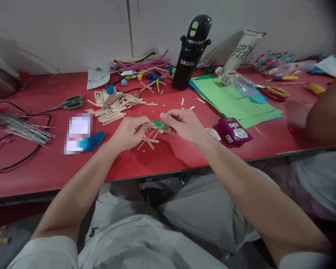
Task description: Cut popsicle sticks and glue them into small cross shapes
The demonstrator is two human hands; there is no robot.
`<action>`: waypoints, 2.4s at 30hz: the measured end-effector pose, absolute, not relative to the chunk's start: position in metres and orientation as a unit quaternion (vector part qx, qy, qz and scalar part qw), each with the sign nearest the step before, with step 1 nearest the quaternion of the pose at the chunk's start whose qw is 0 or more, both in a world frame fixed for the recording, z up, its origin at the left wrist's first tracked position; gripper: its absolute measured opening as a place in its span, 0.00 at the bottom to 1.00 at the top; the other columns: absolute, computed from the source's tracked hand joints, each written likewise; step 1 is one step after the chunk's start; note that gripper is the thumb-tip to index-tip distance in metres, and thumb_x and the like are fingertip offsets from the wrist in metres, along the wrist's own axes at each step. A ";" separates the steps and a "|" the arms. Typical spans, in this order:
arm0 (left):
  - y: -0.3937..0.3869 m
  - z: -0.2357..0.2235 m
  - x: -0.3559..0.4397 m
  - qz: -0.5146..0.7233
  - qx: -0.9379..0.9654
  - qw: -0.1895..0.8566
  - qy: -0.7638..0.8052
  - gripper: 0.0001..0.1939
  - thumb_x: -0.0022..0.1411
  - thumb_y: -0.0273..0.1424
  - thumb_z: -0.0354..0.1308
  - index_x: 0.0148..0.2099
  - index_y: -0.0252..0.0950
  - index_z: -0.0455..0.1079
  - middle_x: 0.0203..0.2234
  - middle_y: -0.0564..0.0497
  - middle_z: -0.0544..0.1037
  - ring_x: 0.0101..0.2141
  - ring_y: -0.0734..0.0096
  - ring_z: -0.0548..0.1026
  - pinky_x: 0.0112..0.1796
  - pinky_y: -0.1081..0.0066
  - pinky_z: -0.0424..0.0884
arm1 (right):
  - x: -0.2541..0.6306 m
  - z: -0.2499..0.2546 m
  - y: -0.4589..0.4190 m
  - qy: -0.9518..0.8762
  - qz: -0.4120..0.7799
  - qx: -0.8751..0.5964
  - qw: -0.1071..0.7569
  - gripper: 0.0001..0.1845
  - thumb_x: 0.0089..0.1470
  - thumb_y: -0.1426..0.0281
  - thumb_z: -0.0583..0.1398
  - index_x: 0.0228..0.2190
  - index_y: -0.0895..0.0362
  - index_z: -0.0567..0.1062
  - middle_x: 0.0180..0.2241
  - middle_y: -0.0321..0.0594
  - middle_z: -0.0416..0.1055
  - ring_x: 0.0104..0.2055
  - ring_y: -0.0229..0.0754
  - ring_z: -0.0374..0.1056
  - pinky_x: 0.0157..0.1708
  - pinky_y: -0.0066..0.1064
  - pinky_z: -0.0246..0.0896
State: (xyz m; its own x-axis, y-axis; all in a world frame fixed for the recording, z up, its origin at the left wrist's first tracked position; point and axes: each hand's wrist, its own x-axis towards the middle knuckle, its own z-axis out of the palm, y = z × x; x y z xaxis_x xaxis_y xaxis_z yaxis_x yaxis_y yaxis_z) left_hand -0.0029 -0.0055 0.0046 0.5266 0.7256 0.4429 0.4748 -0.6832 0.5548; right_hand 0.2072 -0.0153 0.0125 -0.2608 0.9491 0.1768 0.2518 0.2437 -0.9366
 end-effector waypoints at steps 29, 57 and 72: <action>-0.006 0.007 -0.002 0.346 0.840 0.233 0.346 0.15 0.68 0.36 0.50 0.29 0.36 0.65 0.19 0.56 0.63 0.21 0.77 0.58 0.24 0.72 0.55 | 0.200 0.018 -0.022 -0.625 0.480 -0.449 0.421 0.30 0.55 0.46 0.61 0.16 0.56 0.66 0.14 0.31 0.60 0.18 0.31 0.55 0.20 0.27 0.50; 0.007 0.003 -0.010 0.317 0.825 0.170 0.436 0.16 0.67 0.42 0.53 0.40 0.35 0.74 0.28 0.51 0.78 0.29 0.72 0.71 0.30 0.72 0.62 | 0.206 0.012 -0.009 -0.579 0.514 -0.460 0.435 0.08 0.57 0.69 0.63 0.27 0.59 0.76 0.23 0.34 0.71 0.21 0.30 0.61 0.23 0.25 0.59; 0.005 0.000 -0.008 0.330 0.834 0.124 0.425 0.11 0.68 0.34 0.50 0.38 0.35 0.71 0.23 0.54 0.71 0.23 0.75 0.65 0.28 0.72 0.58 | 0.197 0.009 -0.023 -0.764 0.147 -0.396 0.488 0.13 0.56 0.63 0.64 0.40 0.59 0.77 0.33 0.42 0.76 0.33 0.40 0.71 0.31 0.31 0.64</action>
